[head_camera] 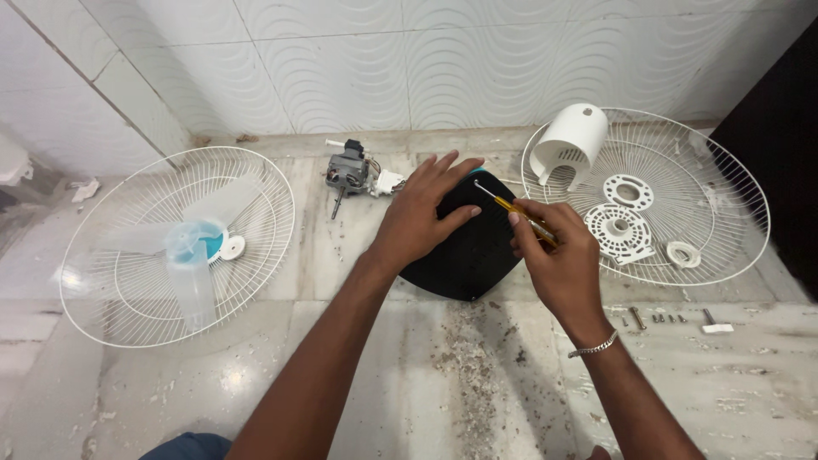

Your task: The person assembles a disassembled electric fan by securing the base with a screwdriver. They tighten screws on the black base plate while other fan components lie nearby on the floor.

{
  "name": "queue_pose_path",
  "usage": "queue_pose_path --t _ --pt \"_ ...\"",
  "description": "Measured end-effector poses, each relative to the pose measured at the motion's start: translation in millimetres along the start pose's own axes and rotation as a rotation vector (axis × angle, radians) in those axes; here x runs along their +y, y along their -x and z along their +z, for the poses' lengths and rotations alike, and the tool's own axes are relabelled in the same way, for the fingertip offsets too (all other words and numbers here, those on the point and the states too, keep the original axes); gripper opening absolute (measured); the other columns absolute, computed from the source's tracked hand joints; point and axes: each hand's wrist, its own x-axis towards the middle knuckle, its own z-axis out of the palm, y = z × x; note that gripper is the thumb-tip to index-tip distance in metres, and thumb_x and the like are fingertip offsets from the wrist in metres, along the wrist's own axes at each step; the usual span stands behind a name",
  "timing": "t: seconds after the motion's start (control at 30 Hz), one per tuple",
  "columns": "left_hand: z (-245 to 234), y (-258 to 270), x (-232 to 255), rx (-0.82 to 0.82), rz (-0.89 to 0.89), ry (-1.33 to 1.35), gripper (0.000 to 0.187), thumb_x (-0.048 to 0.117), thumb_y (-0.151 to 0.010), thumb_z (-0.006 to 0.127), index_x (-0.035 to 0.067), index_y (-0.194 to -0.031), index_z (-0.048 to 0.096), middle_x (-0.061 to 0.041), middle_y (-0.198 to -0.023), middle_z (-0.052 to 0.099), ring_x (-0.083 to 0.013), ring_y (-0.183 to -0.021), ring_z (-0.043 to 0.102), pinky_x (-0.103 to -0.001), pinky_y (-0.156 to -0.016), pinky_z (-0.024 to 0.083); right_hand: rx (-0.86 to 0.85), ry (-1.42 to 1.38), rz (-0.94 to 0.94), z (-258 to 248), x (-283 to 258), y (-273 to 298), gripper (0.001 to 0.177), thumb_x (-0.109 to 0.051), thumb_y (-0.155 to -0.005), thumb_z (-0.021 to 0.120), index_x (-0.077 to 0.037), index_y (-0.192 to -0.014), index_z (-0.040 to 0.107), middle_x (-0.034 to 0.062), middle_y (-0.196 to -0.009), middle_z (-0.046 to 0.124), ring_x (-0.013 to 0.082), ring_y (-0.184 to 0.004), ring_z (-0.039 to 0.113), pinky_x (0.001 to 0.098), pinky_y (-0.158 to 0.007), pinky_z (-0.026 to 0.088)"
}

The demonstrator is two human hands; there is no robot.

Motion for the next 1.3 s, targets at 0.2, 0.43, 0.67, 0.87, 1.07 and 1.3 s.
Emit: queue_pose_path --t 0.2,0.43,0.67,0.87,1.07,1.3 --pt "2 0 -2 -0.041 -0.045 -0.087 0.066 0.044 -0.091 0.076 0.033 -0.151 0.052 -0.014 -0.168 0.029 -0.0476 -0.157 0.013 -0.069 -0.12 0.017 -0.033 0.0 0.037 -2 0 -2 0.026 -0.014 -0.098 0.068 0.0 -0.12 0.072 0.0052 -0.097 0.066 0.012 -0.074 0.073 0.0252 -0.065 0.062" --pt "8 -3 -5 -0.016 -0.018 -0.131 0.064 0.047 -0.09 0.077 0.035 -0.148 0.054 -0.012 -0.172 0.02 -0.0486 -0.158 0.002 -0.072 -0.121 0.007 -0.016 -0.01 0.047 0 0 -1 0.025 -0.013 -0.098 0.068 0.0 -0.118 0.072 0.0051 -0.097 0.065 0.0125 -0.075 0.074 0.0253 -0.065 0.063" --pt "7 -3 -3 -0.033 -0.04 -0.108 0.063 0.045 -0.089 0.077 0.034 -0.147 0.055 -0.011 -0.172 0.02 -0.047 -0.158 0.002 -0.071 -0.121 0.003 0.004 0.005 0.042 -3 -1 -2 0.024 -0.012 -0.096 0.069 -0.001 -0.117 0.072 0.0048 -0.1 0.066 0.0125 -0.078 0.074 0.025 -0.067 0.064" --pt "5 -4 3 -0.073 -0.056 -0.044 0.062 0.042 -0.09 0.076 0.031 -0.147 0.055 -0.011 -0.17 0.026 -0.0472 -0.158 0.001 -0.071 -0.12 0.001 0.015 0.034 0.01 -6 -2 -3 0.024 -0.011 -0.094 0.07 -0.003 -0.117 0.073 0.0054 -0.101 0.067 0.0129 -0.079 0.074 0.0251 -0.067 0.063" --pt "-2 -2 6 -0.09 -0.107 0.015 0.06 0.04 -0.09 0.076 0.031 -0.146 0.056 -0.011 -0.169 0.029 -0.0466 -0.158 0.0 -0.071 -0.12 -0.001 0.027 0.104 -0.022 -11 -3 -3 0.022 -0.01 -0.093 0.072 -0.005 -0.114 0.075 0.006 -0.098 0.068 0.0133 -0.079 0.073 0.0263 -0.067 0.061" --pt "-3 0 5 -0.103 -0.148 0.104 0.062 0.039 -0.089 0.077 0.031 -0.146 0.055 -0.009 -0.169 0.032 -0.0462 -0.159 -0.001 -0.071 -0.119 0.004 0.018 0.147 -0.045 -11 -4 -3 0.021 -0.011 -0.092 0.074 -0.006 -0.113 0.076 0.0066 -0.096 0.069 0.0138 -0.081 0.073 0.0266 -0.071 0.061"
